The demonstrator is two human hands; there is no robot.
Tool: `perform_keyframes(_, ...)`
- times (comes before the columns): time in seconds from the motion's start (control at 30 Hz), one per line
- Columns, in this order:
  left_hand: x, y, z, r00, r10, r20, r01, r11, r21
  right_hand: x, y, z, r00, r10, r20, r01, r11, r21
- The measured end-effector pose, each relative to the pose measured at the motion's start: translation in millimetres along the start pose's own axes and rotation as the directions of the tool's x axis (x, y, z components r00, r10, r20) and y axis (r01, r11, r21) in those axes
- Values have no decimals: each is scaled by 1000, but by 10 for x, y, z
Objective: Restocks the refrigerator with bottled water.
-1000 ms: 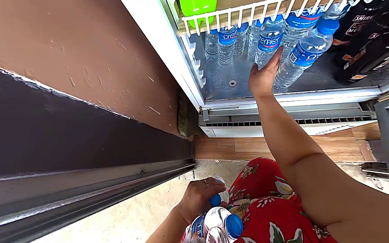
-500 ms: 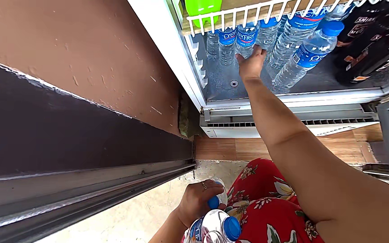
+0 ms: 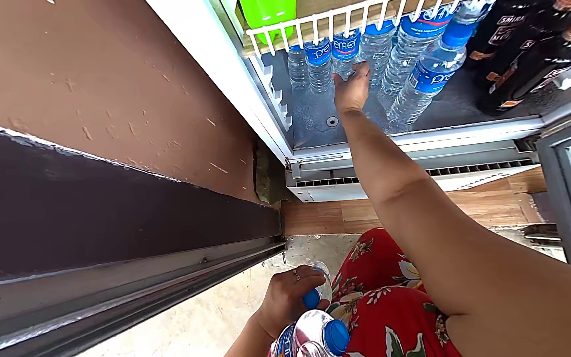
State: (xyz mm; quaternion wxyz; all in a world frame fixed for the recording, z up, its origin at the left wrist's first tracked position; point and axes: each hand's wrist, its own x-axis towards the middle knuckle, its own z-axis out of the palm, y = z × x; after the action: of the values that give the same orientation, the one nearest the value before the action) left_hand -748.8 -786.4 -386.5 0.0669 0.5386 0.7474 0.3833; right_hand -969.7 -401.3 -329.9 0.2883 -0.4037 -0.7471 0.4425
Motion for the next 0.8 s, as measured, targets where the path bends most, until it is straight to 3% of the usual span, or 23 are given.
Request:
perform_keyframes(0.07, -25, -6, -4, 1000, -4, -2, 4, 1000, 4, -189, 93, -148, 990, -140, 36, 136, 987, 87)
perform_keyframes(0.1, -30, -13, -13, 1000, -7, -6, 7, 1000, 2, -346, 172, -273, 954, -299, 7, 296, 947, 125)
perform_keyframes(0.13, -34, -22, -21, 1000, -12, -11, 12, 1000, -1, -519, 275, -437, 869, -491, -69, 495, 856, 148)
perform_keyframes(0.17, -38, -32, -31, 1000, -16, -14, 16, 1000, 0, -662, 407, -632, 731, -660, -175, 681, 719, 137)
perform_keyframes(0.2, -46, -35, -41, 1000, -22, -11, 22, 1000, -2, -748, 549, -840, 585, -765, -270, 806, 584, 94)
perform_keyframes(0.23, -53, -29, -47, 1000, -27, -10, 27, 1000, 1, -772, 681, -1042, 490, -812, -316, 861, 508, 30)
perform_keyframes(0.3, -35, -21, -50, 1000, -22, -3, 22, 1000, 10, -674, 860, -1328, 442, -809, -388, 862, 503, -68)
perform_keyframes(0.33, -14, -23, -45, 1000, -14, 3, 14, 1000, 11, -601, 893, -1418, 484, -772, -411, 823, 562, -86)
perform_keyframes(0.4, 11, -37, -28, 1000, 6, 12, -6, 1000, -1, -499, 896, -1512, 720, -596, -356, 635, 772, -9)
perform_keyframes(0.47, 17, -34, -34, 1000, 17, 16, -17, 1000, -4, -402, 914, -1491, 941, -304, -148, 326, 933, 151)
perform_keyframes(0.5, 12, -29, -43, 1000, 16, 16, -16, 1000, -6, -362, 923, -1438, 981, -181, -62, 190, 967, 172)
perform_keyframes(0.57, -5, -26, -56, 1000, 12, 6, -12, 1000, 3, -342, 863, -1336, 997, -79, 22, 76, 993, 93)
perform_keyframes(0.8, -61, 13, -22, 1000, -17, -22, 17, 1000, 9, -489, 430, -691, 966, -151, 210, 136, 987, 84)
